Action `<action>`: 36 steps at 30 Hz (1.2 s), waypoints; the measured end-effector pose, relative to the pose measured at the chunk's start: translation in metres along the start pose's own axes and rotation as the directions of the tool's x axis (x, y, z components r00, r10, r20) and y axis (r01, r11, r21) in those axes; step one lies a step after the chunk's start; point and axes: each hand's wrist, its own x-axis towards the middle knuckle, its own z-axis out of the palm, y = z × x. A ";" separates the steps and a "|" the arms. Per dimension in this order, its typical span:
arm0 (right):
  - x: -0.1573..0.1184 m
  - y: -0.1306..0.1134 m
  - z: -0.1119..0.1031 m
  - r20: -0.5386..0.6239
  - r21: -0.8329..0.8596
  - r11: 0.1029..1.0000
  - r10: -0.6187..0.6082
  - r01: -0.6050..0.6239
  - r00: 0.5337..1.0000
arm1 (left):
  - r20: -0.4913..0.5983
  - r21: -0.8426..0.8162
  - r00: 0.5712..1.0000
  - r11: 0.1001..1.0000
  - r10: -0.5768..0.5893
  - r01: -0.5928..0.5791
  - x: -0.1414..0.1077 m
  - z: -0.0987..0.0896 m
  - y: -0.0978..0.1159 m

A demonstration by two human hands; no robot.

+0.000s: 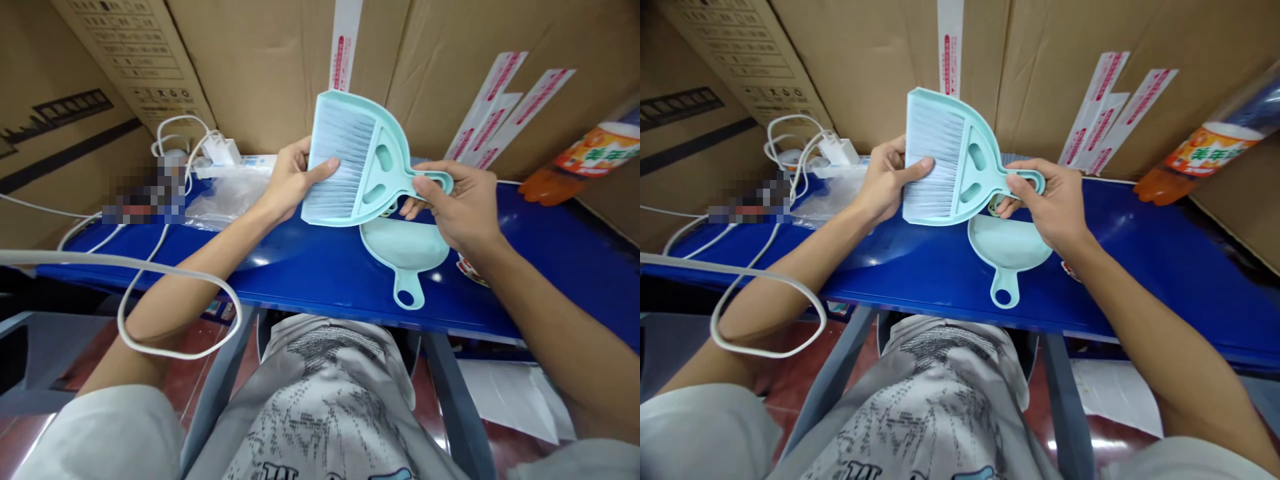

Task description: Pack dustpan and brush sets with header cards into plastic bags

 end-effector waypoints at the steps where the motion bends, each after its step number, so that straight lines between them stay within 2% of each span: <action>1: 0.000 0.000 0.000 0.008 -0.005 1.000 0.001 -0.001 1.000 | 0.010 -0.002 1.000 1.000 0.007 -0.007 -0.001 0.000 0.001; 5: 0.002 -0.002 0.001 0.019 0.016 1.000 0.014 -0.015 1.000 | 0.045 -0.003 0.998 0.999 0.032 -0.032 -0.004 0.001 0.005; 10: 0.003 -0.003 0.001 -0.039 0.014 0.999 0.042 -0.041 0.998 | 0.027 -0.001 0.999 1.000 0.025 -0.025 -0.005 0.003 0.007; 18: 0.000 -0.002 0.002 -0.042 0.017 0.999 0.043 -0.042 0.998 | 0.045 -0.050 0.999 0.999 0.002 0.001 -0.004 0.003 0.009; 28: -0.005 -0.005 0.010 -0.022 0.039 0.999 0.039 -0.038 0.999 | -0.036 0.010 0.999 0.999 0.040 -0.040 -0.008 0.002 0.005; 36: -0.004 -0.002 0.010 -0.030 0.027 0.999 0.023 -0.023 0.999 | -0.048 0.004 0.996 0.998 0.070 -0.070 -0.005 -0.001 0.002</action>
